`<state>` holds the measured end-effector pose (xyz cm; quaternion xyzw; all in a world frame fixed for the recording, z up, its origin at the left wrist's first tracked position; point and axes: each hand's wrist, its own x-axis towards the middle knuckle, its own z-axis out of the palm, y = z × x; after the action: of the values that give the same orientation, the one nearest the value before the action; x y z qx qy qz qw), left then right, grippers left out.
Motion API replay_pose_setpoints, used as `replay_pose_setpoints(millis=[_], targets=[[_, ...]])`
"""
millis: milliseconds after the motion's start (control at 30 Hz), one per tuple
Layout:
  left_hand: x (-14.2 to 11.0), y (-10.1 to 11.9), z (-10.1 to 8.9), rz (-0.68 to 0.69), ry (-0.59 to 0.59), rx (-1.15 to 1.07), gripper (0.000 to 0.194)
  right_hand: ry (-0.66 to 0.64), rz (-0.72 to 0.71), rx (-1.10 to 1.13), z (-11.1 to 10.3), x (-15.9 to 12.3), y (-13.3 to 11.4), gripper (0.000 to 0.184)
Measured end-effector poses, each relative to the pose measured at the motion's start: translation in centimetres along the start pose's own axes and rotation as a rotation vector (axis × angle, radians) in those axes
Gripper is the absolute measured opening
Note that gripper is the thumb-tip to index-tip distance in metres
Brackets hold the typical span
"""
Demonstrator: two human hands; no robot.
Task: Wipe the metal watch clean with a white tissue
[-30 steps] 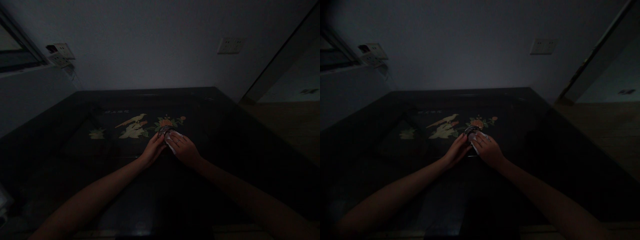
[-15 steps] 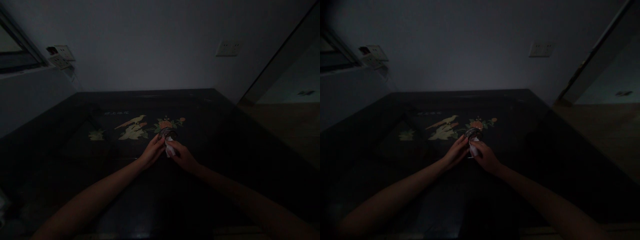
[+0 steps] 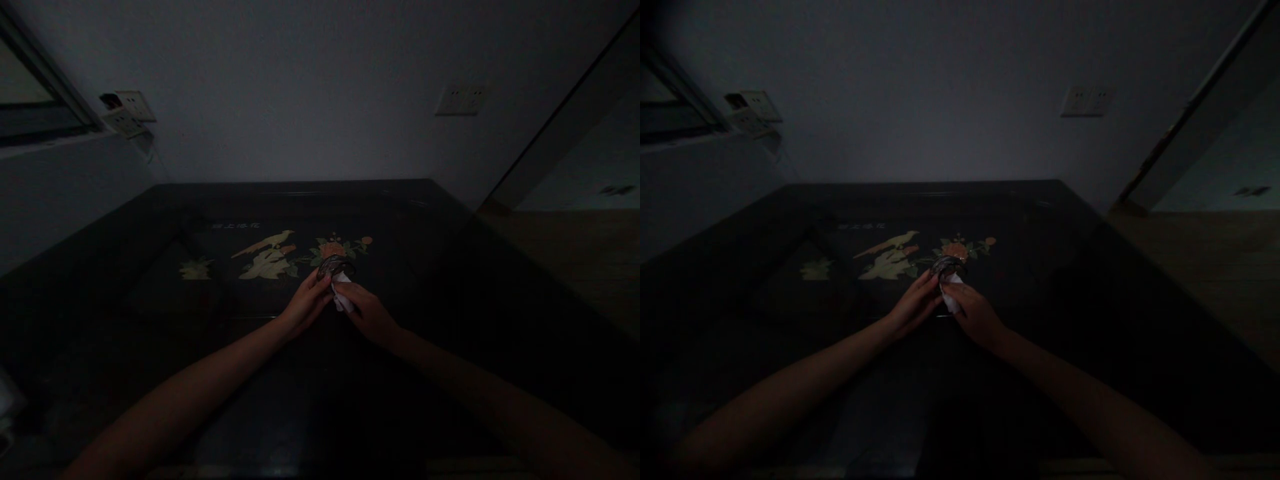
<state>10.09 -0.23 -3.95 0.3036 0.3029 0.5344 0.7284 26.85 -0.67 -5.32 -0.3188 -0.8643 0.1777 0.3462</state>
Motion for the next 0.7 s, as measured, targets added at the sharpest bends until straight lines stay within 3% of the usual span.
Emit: replay_pose_setpoints(millis=[367, 700], targets=[[-0.2, -0.1, 0.1, 0.011, -0.052, 0.014, 0.034, -0.056, -0.136, -0.485, -1.5, 0.6, 0.1, 0.040], [0.1, -0.4, -0.3, -0.001, -0.031, 0.024, 0.032, -0.053, -0.149, -0.573, -1.3, 0.7, 0.2, 0.039]])
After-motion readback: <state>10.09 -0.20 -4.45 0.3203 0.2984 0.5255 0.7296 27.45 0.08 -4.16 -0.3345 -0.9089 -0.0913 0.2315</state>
